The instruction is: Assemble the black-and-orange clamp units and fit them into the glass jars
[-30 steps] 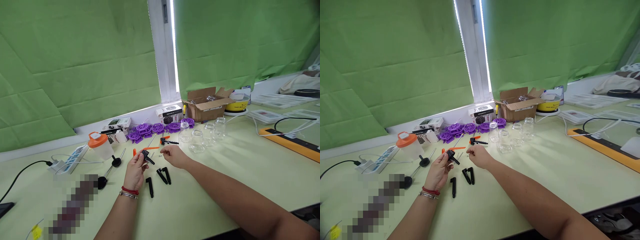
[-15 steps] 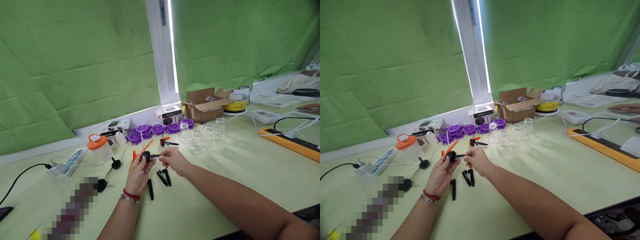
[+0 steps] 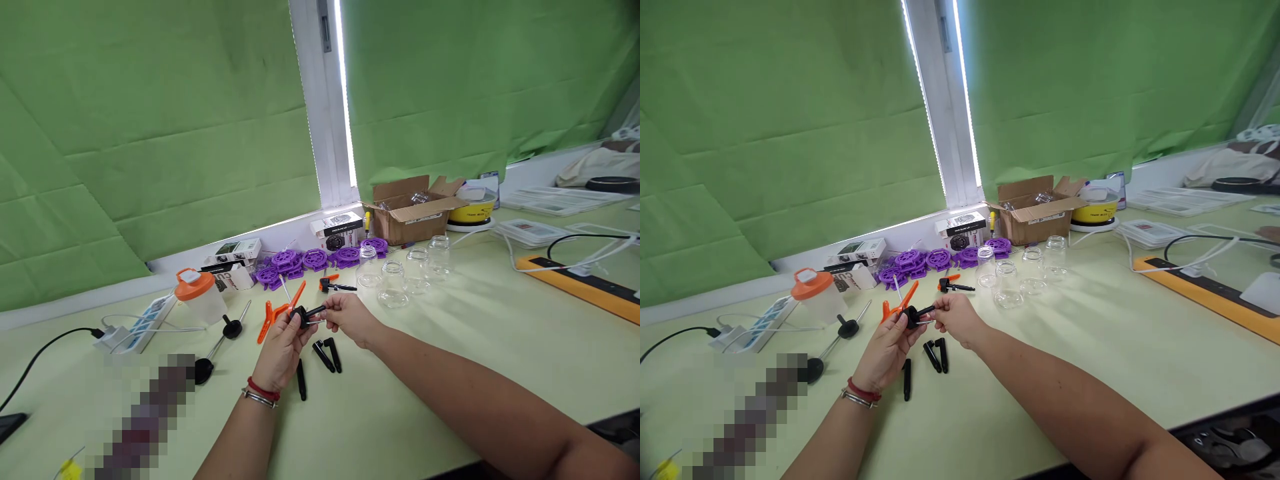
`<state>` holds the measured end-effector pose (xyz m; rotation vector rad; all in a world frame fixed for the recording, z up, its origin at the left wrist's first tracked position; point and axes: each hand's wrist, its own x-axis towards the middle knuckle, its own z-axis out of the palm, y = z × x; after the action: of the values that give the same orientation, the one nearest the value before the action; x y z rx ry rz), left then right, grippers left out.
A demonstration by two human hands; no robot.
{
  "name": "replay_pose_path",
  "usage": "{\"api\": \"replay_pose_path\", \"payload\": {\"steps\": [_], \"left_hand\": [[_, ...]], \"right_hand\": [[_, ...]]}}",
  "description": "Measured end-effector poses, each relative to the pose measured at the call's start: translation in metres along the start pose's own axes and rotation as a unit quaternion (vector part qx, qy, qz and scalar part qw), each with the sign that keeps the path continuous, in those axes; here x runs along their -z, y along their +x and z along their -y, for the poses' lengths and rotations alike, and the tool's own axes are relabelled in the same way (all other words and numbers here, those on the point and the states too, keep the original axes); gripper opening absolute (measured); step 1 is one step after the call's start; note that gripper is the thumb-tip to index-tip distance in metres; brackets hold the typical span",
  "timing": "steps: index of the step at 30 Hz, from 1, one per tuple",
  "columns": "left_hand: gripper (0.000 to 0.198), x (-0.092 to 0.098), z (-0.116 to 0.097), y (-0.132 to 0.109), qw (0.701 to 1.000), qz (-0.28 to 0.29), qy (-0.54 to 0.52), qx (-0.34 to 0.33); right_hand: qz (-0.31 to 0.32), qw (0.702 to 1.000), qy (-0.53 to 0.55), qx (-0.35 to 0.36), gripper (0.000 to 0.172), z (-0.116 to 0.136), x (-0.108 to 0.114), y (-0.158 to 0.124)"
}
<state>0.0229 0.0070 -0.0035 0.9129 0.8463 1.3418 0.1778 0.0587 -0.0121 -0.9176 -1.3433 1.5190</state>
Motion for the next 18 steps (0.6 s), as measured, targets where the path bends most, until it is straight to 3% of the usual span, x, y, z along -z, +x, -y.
{"api": "replay_pose_path", "payload": {"steps": [7,18], "left_hand": [[0.018,0.0055,-0.0006,0.0047,0.996,-0.088,-0.024,-0.02],[0.035,0.0072,-0.0007,0.0029,0.993,-0.109,0.009,-0.039]], "right_hand": [[0.012,0.999,0.01,-0.031,0.016,0.0041,-0.0024,-0.0048],[0.043,0.994,0.063,-0.078,0.017,0.0053,-0.0026,-0.008]]}}
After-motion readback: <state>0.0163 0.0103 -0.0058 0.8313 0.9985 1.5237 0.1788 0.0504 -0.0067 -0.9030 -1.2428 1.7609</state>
